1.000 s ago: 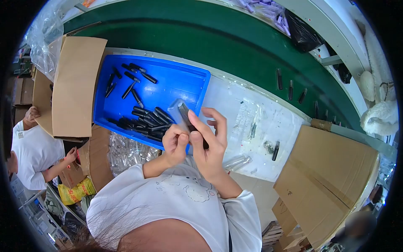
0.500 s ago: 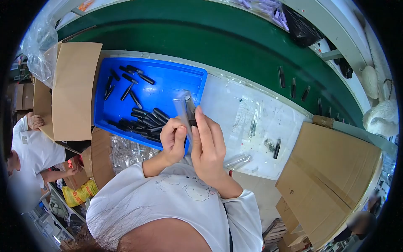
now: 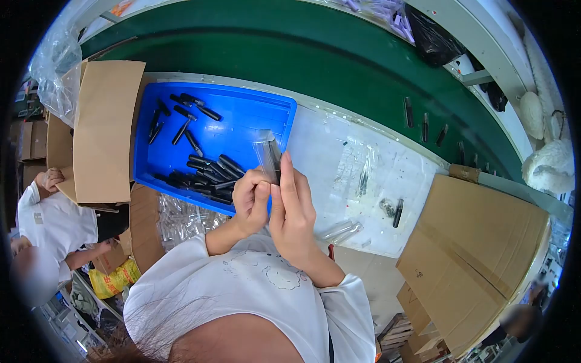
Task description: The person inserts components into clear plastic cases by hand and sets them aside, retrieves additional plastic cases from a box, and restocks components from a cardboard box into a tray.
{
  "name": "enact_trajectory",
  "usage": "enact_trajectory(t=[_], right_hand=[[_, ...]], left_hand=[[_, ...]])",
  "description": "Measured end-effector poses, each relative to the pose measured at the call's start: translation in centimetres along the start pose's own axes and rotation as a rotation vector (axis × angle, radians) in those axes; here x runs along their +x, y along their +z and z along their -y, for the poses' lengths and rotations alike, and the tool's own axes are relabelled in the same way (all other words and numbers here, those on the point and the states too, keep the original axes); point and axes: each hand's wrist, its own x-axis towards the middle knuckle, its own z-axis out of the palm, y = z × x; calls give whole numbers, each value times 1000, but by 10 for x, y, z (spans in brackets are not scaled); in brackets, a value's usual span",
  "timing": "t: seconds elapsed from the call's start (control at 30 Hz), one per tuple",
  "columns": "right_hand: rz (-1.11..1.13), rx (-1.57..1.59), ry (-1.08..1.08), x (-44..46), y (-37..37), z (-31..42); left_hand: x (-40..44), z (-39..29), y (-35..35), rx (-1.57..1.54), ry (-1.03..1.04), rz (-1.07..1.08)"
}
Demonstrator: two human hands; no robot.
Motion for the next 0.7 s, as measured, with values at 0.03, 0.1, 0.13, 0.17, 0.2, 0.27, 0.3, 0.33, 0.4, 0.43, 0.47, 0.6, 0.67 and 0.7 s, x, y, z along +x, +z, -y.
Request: enact_trajectory(t=[0.03,0.1,0.13,0.17,0.2,0.27,0.3,0.33,0.4,0.43,0.47,0.6,0.67,0.7], right_hand=[[-10,19,-2,0,0,0],[-18,38,-2,1,-1,-2],[-33,39,4,3,-3,-3],[-48,40,10,4,-4,-5],[-47,41,11,6,-5,-8],[-32,4,-10,11,-7,-15],[-32,2,-7,16,-10,-20],[-102,137,156,25,-14,-27],[-246,219,306,57,-26,-66],[-281,42,336,79,-35,-105],[-348,-113,215,95,-43,-179],[-314,-1030,278,121,-102,-382],[-249,-1106,354,116,-105,-388],[-318,-1241,296,119,-103,-382]], left_hand=[[1,-1,0,1,-2,0],[3,-5,1,46,-7,22],[4,-5,1,48,-9,22],[5,-4,2,54,-21,30],[7,-2,4,60,-33,37],[9,-3,6,46,-83,33],[10,-3,6,31,-132,30],[13,1,6,2,-118,-2],[15,11,-2,-12,-113,-43],[14,18,-8,-15,-136,-78],[12,24,-15,-19,-156,-133],[1,38,-66,184,-179,-320],[-3,26,-89,276,-198,-447],[-4,22,-98,281,-196,-508]])
